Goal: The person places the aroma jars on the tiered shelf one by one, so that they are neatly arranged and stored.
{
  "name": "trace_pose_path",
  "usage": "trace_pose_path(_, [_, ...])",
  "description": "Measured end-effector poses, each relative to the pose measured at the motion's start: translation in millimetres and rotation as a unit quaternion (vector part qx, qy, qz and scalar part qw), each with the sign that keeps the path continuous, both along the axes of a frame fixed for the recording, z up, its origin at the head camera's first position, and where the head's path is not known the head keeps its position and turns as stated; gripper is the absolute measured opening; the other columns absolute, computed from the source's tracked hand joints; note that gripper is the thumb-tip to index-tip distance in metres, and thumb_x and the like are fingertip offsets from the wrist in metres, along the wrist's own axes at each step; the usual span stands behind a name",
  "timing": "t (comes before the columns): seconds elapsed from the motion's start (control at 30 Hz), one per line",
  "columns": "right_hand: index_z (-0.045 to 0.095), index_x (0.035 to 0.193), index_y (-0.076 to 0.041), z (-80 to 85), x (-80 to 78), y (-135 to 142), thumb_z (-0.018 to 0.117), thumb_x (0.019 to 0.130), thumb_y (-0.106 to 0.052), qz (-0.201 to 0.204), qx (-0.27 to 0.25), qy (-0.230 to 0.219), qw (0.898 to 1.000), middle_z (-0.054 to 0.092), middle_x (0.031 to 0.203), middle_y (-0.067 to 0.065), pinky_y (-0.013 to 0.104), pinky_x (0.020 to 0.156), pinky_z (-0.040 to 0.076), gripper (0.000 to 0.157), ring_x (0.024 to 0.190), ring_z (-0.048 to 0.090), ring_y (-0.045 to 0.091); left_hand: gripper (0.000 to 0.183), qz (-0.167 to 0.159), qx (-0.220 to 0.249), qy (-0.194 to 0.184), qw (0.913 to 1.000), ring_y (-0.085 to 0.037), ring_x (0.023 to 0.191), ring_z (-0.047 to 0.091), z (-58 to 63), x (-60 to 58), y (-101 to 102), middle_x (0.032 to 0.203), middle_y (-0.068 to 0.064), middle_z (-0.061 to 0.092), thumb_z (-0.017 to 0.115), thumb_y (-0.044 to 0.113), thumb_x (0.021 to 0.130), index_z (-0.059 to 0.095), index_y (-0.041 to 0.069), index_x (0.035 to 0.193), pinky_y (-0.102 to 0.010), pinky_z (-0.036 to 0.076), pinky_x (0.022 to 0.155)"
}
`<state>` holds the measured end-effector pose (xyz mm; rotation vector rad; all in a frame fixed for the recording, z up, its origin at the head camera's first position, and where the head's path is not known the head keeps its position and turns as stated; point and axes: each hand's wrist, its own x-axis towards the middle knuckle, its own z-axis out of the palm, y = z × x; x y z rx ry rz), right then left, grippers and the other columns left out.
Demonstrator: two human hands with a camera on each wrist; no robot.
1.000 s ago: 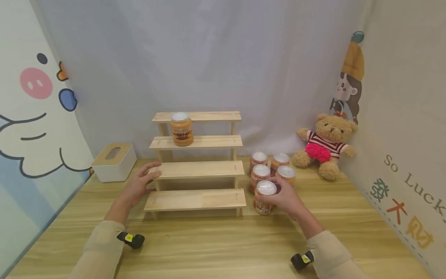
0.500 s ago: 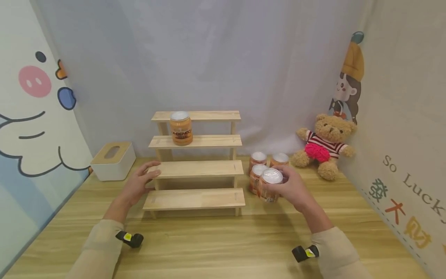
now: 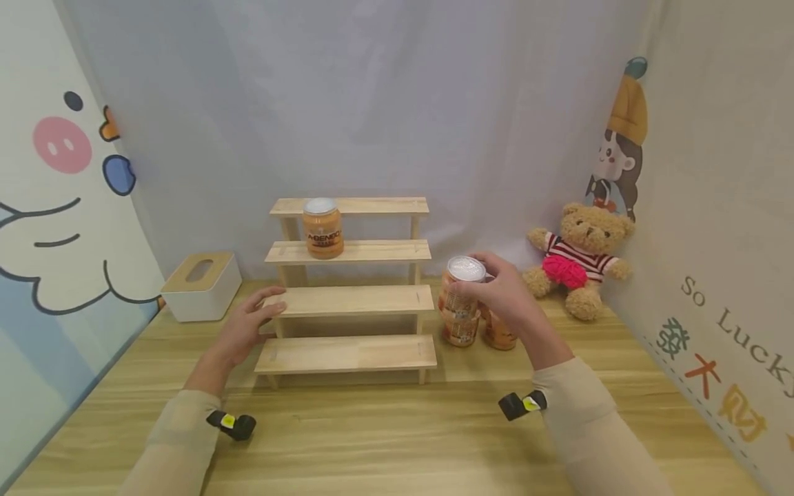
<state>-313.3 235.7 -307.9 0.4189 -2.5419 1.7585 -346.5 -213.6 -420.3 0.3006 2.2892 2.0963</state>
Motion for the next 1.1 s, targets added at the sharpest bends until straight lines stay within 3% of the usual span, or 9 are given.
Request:
trace_pose_path(0.3, [0.044, 0.147, -0.005, 27.3, -26.8, -35.4, 0.073, 0.091, -0.020, 0.003, -0.022, -0.005, 1.000, 0.053, 0.130, 0.018, 0.035, 0.084, 0.051, 0.065, 0.109, 0.056, 0.025, 0.054, 0.004, 0.001, -0.004, 1.0000, -0.032, 0.152, 0.000, 0.9, 2.6, 1.8, 0.167, -0.010, 0.009, 0.061, 0.033, 0.101, 0.045, 0.008, 0.146, -0.070, 0.035, 0.100])
trace_pose_path(0.5, [0.041, 0.151, -0.007, 39.2, -50.6, -61.3, 0.074, 0.091, -0.022, 0.009, -0.063, -0.016, 0.998, 0.050, 0.137, 0.017, 0.045, 0.097, 0.046, 0.070, 0.120, 0.053, 0.028, 0.054, 0.004, 0.001, -0.004, 1.0000, -0.032, 0.152, -0.001, 3.7, 3.6, 1.8, 0.166, -0.010, 0.009, 0.061, 0.032, 0.102, 0.044, 0.007, 0.146, -0.070, 0.035, 0.101])
trace_pose_path(0.63, [0.041, 0.152, -0.007, 41.3, -67.4, -78.9, 0.076, 0.089, -0.020, 0.008, -0.079, -0.013, 0.997, 0.049, 0.139, 0.017, 0.049, 0.097, 0.047, 0.074, 0.122, 0.052, 0.030, 0.053, 0.000, 0.003, -0.008, 1.0000, -0.031, 0.152, -0.002, 4.5, 4.9, 1.7, 0.167, -0.009, 0.007, 0.060, 0.031, 0.102, 0.043, 0.006, 0.147, -0.070, 0.035, 0.101])
trace_pose_path(0.73, [0.049, 0.148, -0.008, 40.8, -78.1, -91.1, 0.077, 0.087, -0.019, -0.005, -0.076, -0.014, 0.997, 0.052, 0.136, 0.016, 0.047, 0.093, 0.050, 0.068, 0.118, 0.055, 0.030, 0.054, -0.009, 0.004, -0.012, 0.9999, -0.032, 0.152, -0.003, 4.6, 5.3, 1.4, 0.167, -0.010, 0.004, 0.059, 0.029, 0.103, 0.041, 0.006, 0.148, -0.070, 0.034, 0.101])
trace_pose_path(1.1, [0.046, 0.150, -0.008, 51.0, -95.9, -119.5, 0.080, 0.085, -0.025, -0.043, -0.035, -0.023, 0.998, 0.051, 0.138, 0.016, 0.044, 0.092, 0.051, 0.075, 0.119, 0.054, 0.031, 0.053, -0.002, 0.011, -0.009, 0.9999, -0.031, 0.152, -0.002, 4.0, 2.2, -0.3, 0.167, -0.009, 0.004, 0.060, 0.030, 0.102, 0.044, 0.007, 0.147, -0.069, 0.035, 0.101])
